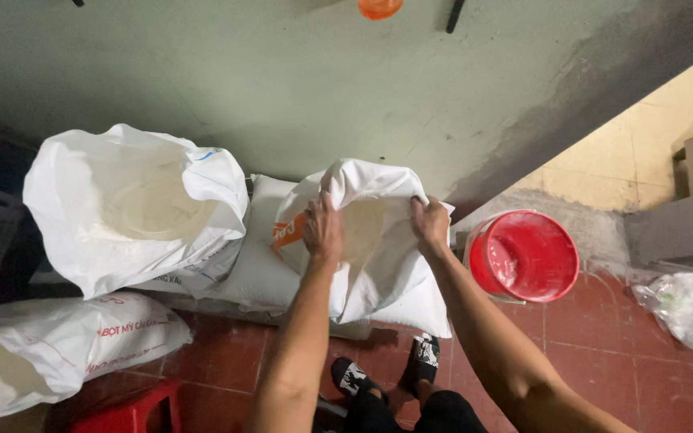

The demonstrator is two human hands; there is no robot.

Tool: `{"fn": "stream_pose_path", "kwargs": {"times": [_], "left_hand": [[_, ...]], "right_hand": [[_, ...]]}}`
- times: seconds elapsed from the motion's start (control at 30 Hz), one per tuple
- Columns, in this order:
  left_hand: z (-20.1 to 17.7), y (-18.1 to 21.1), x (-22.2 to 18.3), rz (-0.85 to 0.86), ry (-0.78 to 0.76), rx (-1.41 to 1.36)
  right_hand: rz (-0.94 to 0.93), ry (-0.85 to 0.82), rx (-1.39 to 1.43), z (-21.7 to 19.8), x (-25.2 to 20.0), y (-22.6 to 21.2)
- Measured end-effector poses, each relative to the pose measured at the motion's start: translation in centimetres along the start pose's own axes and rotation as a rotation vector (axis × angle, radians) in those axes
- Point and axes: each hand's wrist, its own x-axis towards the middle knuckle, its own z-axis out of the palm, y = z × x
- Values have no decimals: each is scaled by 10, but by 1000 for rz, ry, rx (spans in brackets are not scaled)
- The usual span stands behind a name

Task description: The person carries a round component to a restroom sink, washes it by hand with water and a cloth, then returns to a storage area and uses a plastic scoop to transfer flour from large bags into a red bucket placed on a scale.

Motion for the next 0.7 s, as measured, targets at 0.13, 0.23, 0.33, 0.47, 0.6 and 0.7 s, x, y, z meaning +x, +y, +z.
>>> {"fn": "stream_pose_path", "kwargs": {"times": [0.13,0.23,0.33,0.47,0.6,0.7], "left_hand": [[28,-69,24,59,-8,-296],[-8,-142,45,-188,-436,-1035],[-50,-175,29,-396,-509,-1428],[-80,-136,27,-364,-205,-1107],[-107,-85,35,-68,133,-206],[-98,-40,45,380,321,-4]], "right_hand": [[455,-449,818,0,60,-13],[615,-869,896,-15,98,-40],[531,-849,689,-30,121,-82],[22,-317,39,-37,108,-137],[-808,162,-49,-42,40,-154],[-804,-366,-80,-36,-16,-144]]}}
